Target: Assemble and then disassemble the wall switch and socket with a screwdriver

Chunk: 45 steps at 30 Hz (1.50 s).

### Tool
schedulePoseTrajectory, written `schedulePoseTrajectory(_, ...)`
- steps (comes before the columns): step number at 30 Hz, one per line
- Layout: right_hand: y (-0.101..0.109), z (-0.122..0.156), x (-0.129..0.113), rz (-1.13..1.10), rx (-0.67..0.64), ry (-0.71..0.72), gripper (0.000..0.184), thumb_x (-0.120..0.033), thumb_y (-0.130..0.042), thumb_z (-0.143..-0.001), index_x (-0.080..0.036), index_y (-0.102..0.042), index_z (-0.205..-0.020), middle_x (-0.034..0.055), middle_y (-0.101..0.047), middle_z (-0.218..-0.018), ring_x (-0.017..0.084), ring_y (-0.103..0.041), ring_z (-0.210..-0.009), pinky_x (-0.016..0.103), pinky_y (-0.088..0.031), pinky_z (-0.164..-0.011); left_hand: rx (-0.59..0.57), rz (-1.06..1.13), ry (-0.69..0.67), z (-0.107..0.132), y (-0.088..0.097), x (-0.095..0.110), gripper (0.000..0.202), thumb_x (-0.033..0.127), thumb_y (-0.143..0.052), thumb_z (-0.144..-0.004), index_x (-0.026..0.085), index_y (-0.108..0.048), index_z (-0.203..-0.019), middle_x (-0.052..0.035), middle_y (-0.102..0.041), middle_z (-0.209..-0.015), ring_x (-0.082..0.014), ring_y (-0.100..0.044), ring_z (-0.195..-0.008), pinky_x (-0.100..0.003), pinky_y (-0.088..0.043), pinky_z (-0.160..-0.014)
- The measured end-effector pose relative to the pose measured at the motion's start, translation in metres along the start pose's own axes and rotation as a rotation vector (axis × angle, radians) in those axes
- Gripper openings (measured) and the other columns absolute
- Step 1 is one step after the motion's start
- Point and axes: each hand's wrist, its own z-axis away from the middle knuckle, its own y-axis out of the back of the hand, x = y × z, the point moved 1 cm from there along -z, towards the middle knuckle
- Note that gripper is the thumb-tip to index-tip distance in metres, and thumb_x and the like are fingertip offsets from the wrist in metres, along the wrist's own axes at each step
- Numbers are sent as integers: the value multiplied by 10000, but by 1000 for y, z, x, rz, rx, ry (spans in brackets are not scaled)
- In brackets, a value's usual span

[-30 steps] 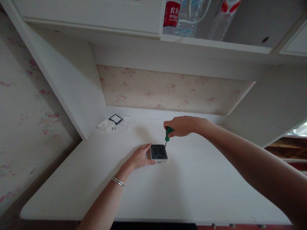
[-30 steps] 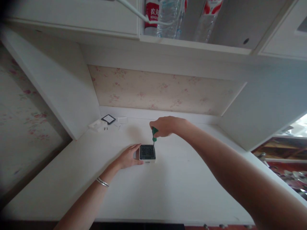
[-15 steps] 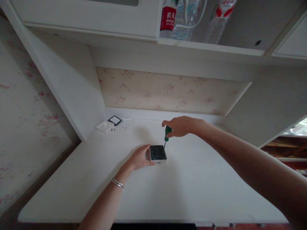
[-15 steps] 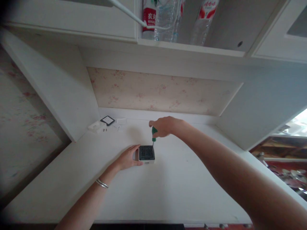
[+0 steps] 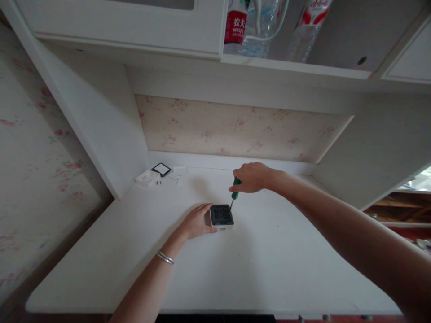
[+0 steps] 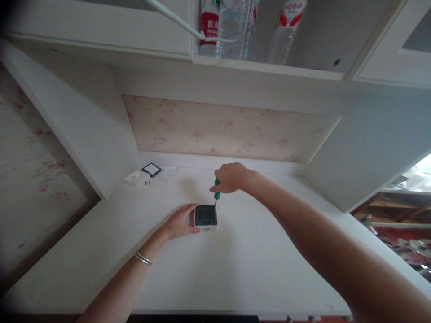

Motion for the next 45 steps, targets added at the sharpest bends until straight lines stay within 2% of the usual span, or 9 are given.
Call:
schedulePoseTrajectory(5, -4, -1, 5, -166, -57, 98, 550, -574, -560, -744, -252, -508, -1186, 103, -659, -1002, 265, -623, -816, 308, -397, -593, -1, -9, -9, 0, 0, 0, 897, 547, -763, -567, 250, -429, -1346, -71, -472, -1378, -298, -441, -1248, -405, -348, -1063)
schedulePoseTrajectory(9, -9, -4, 11, -116, 1, 88, 469, -579, -539, -758, -240, -542, -1081, 100, -661, -939, 253, -617, -769, 291, -364, -554, 13, -10, -24, -1, 0, 1, 890, 527, -776, -558, 250, -439, -1334, -63, -487, -1359, -285, -455, -1232, -385, -353, -1060)
schedulePoseTrajectory(21, -3, 0, -1, 2, 88, 29, 650, -742, -397, -755, -168, -618, -964, 159, -668, -872, 329, -638, -818, 365, -430, -627, 9, -4, -17, -1, -2, -2, 899, 522, -774, -569, 238, -425, -1348, -81, -467, -1377, -288, -444, -1241, -398, -346, -1060)
schedulePoseTrajectory(25, -2, -1, -2, -36, 73, 19, 618, -714, -421, -760, -180, -608, -1008, 152, -669, -895, 316, -635, -813, 355, -425, -619, 13, -1, -25, 0, -2, 0, 902, 544, -764, -568, 241, -425, -1347, -77, -481, -1361, -288, -454, -1231, -395, -348, -1057)
schedulePoseTrajectory(28, -1, -3, 1, -143, -8, 108, 513, -584, -541, -751, -221, -559, -1113, 102, -673, -939, 254, -633, -775, 298, -404, -590, 5, -6, -21, -1, -3, 0, 909, 554, -761, -567, 242, -422, -1351, -81, -478, -1364, -292, -451, -1233, -394, -343, -1058)
schedulePoseTrajectory(30, 0, -4, 3, -170, -27, 146, 476, -543, -573, -742, -236, -565, -1105, 83, -672, -949, 235, -628, -772, 280, -391, -584, 0, -15, -14, -1, -3, -1, 913, 548, -763, -567, 235, -420, -1353, -88, -470, -1372, -295, -440, -1242, -396, -338, -1061)
schedulePoseTrajectory(34, 1, -7, 3, -111, 17, 95, 486, -613, -565, -723, -227, -620, -1013, 95, -673, -920, 257, -628, -788, 294, -393, -598, 0, -15, -15, -1, -3, -1, 919, 544, -764, -567, 231, -414, -1357, -88, -471, -1370, -294, -437, -1244, -400, -335, -1063)
schedulePoseTrajectory(39, 2, -5, -2, -69, 53, 96, 516, -641, -543, -723, -208, -645, -983, 114, -679, -899, 280, -637, -790, 314, -410, -606, 18, 1, -24, 0, 0, 3, 870, 536, -761, -573, 259, -434, -1330, -80, -498, -1339, -293, -460, -1219, -400, -349, -1048)
schedulePoseTrajectory(45, 3, -3, -10, -23, 96, 60, 596, -681, -460, -758, -161, -669, -961, 169, -676, -914, 314, -638, -847, 364, -435, -672, 26, -4, -40, -1, -1, 5, 870, 512, -775, -565, 239, -440, -1320, -83, -507, -1325, -284, -472, -1206, -397, -362, -1039)
